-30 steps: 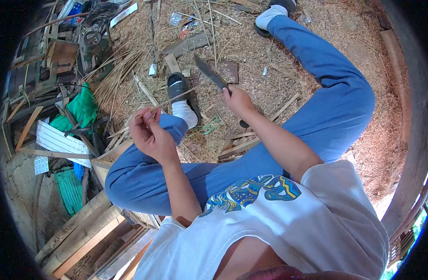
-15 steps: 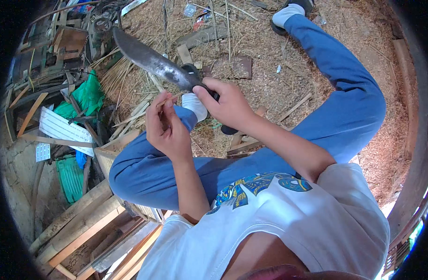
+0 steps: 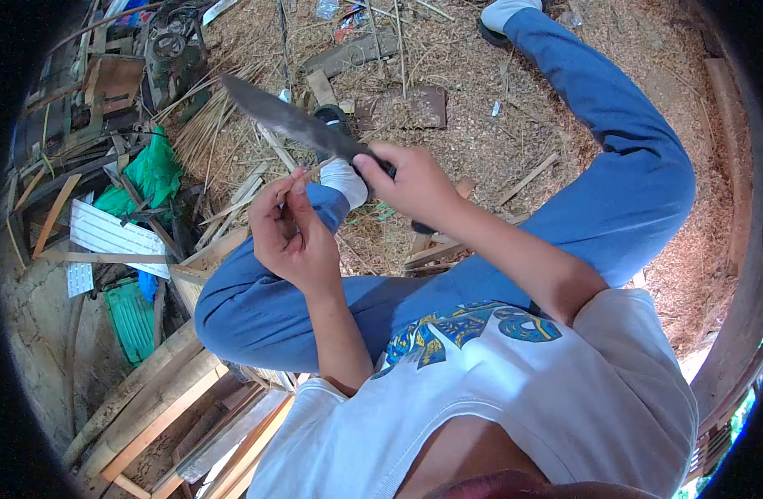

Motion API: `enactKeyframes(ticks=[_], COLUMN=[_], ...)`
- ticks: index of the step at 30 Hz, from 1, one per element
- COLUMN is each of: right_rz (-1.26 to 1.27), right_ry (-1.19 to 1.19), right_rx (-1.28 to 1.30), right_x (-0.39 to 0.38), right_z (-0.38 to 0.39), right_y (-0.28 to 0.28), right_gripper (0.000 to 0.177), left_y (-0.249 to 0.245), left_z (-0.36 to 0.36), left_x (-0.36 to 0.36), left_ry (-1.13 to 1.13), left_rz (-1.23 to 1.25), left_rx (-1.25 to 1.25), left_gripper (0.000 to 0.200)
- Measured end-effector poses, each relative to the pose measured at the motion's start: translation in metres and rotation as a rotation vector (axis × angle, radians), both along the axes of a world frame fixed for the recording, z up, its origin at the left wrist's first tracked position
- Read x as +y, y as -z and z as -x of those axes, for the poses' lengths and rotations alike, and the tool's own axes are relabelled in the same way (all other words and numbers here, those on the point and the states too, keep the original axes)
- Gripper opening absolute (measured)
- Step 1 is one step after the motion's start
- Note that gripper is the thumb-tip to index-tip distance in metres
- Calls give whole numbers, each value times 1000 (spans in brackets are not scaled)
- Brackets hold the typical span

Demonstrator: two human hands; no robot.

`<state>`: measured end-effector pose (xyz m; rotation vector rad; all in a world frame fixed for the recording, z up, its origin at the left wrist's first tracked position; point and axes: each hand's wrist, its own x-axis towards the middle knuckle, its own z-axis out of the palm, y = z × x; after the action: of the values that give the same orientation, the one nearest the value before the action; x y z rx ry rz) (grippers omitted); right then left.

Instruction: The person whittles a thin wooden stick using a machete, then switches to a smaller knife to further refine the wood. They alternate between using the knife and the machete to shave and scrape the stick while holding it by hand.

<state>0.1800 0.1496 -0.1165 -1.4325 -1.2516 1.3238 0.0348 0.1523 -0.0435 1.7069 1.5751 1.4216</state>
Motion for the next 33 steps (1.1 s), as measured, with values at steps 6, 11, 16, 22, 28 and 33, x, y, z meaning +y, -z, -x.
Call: enactKeyframes(ticks=[6,11,16,22,28,33], right_rz=[319,507,607,162,-89,15], right_ry=[-5,109,198,42,-109,-37], right_rx=[-231,-310,147,273,68,20], right_x=[9,8,14,25,-4,-3], right_z=[-14,-29,-8,6,-3,5], right_y=[122,167,131,24,-33,26], right_gripper=[38,41,42,34,33,31], left_y=[1,-2,2,-3,1,-2], left_z=[4,2,3,1,1,-3], left_x=[-1,-2,-6,-7,-8,-6], left_ry=[-7,64,100,-10,0,-60], left_rz=[28,21,-54,-13,-14,45], left_rx=[33,19,28,-53,3,-102], left_gripper=[14,13,13,15,15,16])
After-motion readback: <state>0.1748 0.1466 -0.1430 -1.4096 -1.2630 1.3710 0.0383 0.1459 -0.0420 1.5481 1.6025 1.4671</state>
